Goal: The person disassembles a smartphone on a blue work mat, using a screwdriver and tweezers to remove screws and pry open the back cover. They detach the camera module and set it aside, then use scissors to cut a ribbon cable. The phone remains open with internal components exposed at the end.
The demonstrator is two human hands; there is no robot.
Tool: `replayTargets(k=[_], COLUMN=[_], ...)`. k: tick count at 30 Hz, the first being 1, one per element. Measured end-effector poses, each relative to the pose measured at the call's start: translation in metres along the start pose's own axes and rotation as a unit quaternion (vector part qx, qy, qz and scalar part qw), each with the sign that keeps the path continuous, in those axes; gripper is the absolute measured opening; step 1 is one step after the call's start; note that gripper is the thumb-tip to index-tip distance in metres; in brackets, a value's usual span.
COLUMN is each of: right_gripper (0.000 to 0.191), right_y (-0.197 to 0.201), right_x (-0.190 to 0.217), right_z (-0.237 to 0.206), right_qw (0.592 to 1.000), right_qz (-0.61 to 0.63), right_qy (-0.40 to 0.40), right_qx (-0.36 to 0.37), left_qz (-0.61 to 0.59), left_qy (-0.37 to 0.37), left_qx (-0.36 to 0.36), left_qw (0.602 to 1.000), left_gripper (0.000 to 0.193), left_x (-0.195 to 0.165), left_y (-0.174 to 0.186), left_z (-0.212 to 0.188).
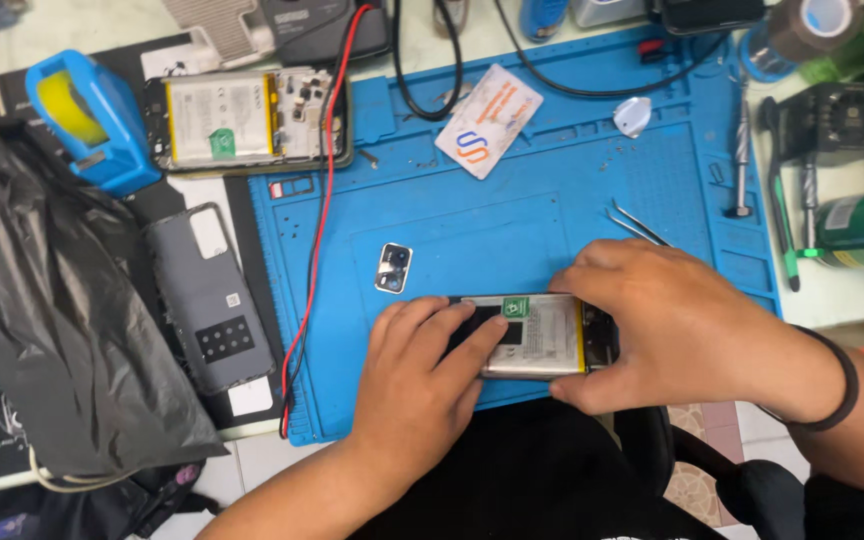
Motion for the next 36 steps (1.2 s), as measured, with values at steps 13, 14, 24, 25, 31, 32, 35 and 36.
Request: replayTargets(k=[13, 14, 24, 25, 31, 32, 35, 36], right_gripper=[0.016, 0.015, 0.013, 0.013, 0.014, 0.016, 0.024, 0.028], right_y=[-0.030, -0.038, -0.068, -0.067, -0.063, -0.064, -0.074, -0.078], right_x=[-0.072, -0.072, -0.050, -0.045, -0.026, -0.025, -0.020, -0.018], right_z=[-0.028, -0.024, -0.012, -0.012, -0.015, -0.013, -0.005, -0.003], right_qw=[0.832, 0.830, 0.816, 0.819, 0.828, 0.826, 0.782, 0.759], right_qz=[0.495, 0.506, 0.549, 0.542, 0.525, 0.533, 0.607, 0.639], right_qy=[-0.026, -0.022, 0.043, 0.059, 0.096, 0.090, 0.085, 0.084], right_qx=[-0.247, -0.234, -0.175, -0.176, -0.168, -0.162, -0.111, -0.089], left_qz=[-0.576, -0.596, -0.739, -0.740, -0.753, -0.751, -0.748, -0.748], left_qy=[0.232, 0.224, 0.183, 0.182, 0.189, 0.189, 0.184, 0.181], left_qx=[-0.021, -0.028, -0.092, -0.092, -0.088, -0.088, -0.087, -0.086], left_qw=[0.783, 0.771, 0.642, 0.641, 0.625, 0.627, 0.632, 0.633], left_gripper=[0.036, 0.039, 0.045, 0.045, 0.041, 0.041, 0.039, 0.039], left_x=[0.054, 0.054, 0.054, 0.053, 0.050, 0.050, 0.048, 0.048], left_y=[-0.043, -0.047, -0.073, -0.074, -0.077, -0.076, -0.075, -0.074], left_z=[-0.007, -0.007, 0.000, 0.000, 0.001, 0.001, 0.002, 0.002])
Point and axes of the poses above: each hand's wrist, its own z-axis towards the middle knuckle, its own y-axis out of the back of the hand, x = y × z, the point moved 8 cm from there along z, towards the middle knuckle, and after that the axes turned 10 degrees about x, right-handed, at the moved point
